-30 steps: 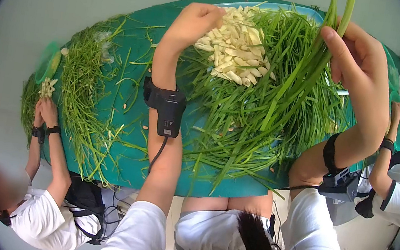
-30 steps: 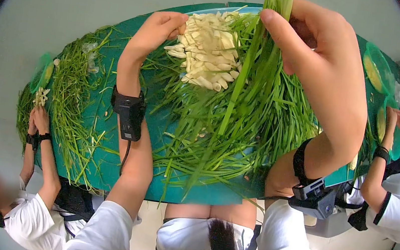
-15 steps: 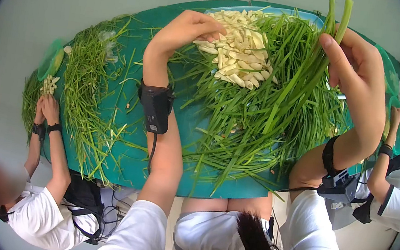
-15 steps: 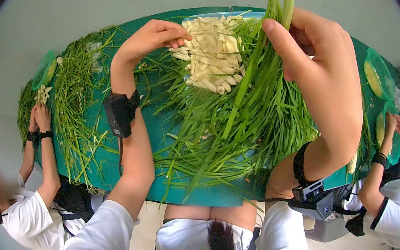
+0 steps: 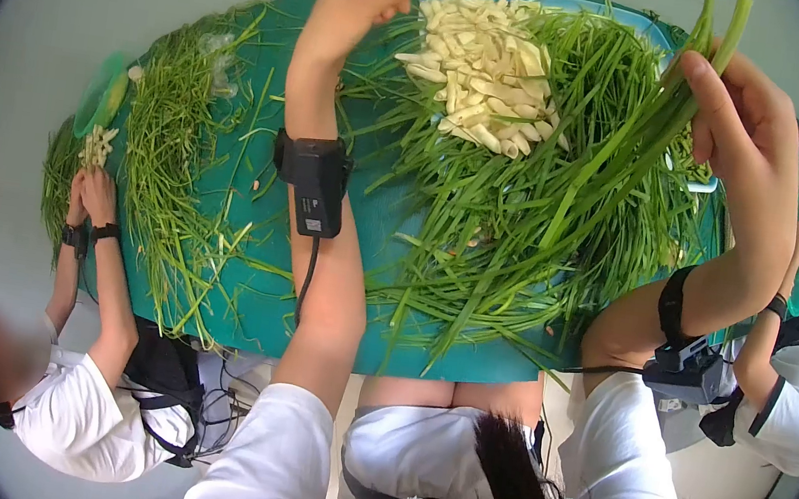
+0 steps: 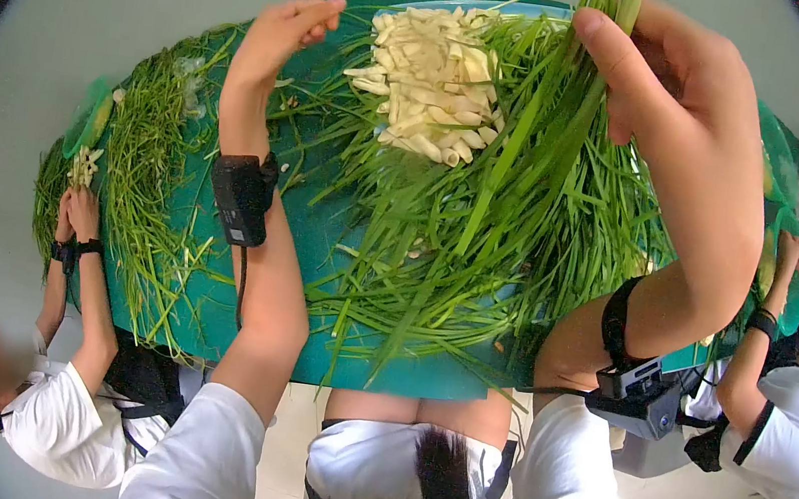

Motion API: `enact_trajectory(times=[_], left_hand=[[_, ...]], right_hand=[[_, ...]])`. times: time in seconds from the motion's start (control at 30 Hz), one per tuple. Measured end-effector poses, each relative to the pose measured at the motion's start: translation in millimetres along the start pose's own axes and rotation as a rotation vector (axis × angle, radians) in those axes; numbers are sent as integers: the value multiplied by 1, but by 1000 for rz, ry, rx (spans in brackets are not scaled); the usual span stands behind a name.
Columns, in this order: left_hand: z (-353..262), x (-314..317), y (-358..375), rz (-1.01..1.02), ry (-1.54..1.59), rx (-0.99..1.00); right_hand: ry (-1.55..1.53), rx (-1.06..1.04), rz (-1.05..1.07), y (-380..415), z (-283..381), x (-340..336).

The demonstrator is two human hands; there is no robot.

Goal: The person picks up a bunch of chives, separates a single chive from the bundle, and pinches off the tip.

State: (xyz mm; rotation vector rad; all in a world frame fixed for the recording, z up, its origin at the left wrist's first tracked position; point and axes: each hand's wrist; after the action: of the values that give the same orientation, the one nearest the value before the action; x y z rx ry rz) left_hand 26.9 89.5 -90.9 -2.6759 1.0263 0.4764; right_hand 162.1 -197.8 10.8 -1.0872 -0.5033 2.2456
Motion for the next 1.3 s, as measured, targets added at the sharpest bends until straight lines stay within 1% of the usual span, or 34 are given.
enact_trajectory(times=[0.07, 0.13, 0.2, 0.3, 0.33, 0.4, 0.5, 0.57, 0.7, 0.8, 0.87, 0.9, 0.97, 1.07, 1.2, 1.27, 1.3], left_hand=[[9, -7, -2, -25, 47, -27], [9, -15, 2, -100, 2, -71], [11, -20, 4, -112, -30, -94], [19, -21, 5, -154, -14, -142], [20, -20, 3, -162, 33, -147], [21, -20, 1, -175, 80, -146], [19, -19, 0, -134, 126, -85], [17, -18, 4, -186, -24, -128], [22, -25, 3, -222, -131, -129], [21, -24, -1, -231, -48, -127], [26, -20, -1, -243, 90, -87], [27, -22, -1, -246, 89, -91], [29, -24, -1, -196, 93, -63], [29, -26, -3, -201, 77, -80], [28, -26, -1, -226, 35, -95], [27, -26, -1, -214, 12, -54], [25, -24, 1, -211, 12, -55]], right_hand=[[1, 135, 79, 0, 0, -6], [-3, 124, 62, 1, -2, -5], [-12, 107, 49, -1, -2, -4], [-3, 155, 67, -1, -2, -2], [27, 156, 57, -1, -3, -3], [56, 150, 45, 0, -3, -3], [7, 142, 71, -1, -4, -4], [19, 135, 49, 0, -7, -3], [66, 153, 51, 2, -3, -2], [21, 109, 25, 2, -3, 1], [-47, -17, -29, 1, -1, 7], [-51, -17, -26, 0, -1, 7], [35, 17, 57, -1, 0, 4], [-31, 27, -6, 2, 2, 6], [-4, 12, 18, 1, -1, 3], [55, 114, 79, 1, -2, -1], [56, 117, 78, 2, -1, 1]])
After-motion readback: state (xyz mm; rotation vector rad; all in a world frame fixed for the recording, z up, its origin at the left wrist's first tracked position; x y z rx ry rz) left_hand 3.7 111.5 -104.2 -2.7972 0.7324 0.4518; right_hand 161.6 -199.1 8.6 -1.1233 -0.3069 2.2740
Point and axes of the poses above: each hand's wrist, its own y-axis away from the middle knuckle, its own x-axis out of the palm, z = x × y, and after that the axes turned 11 degrees about -x, right-handed
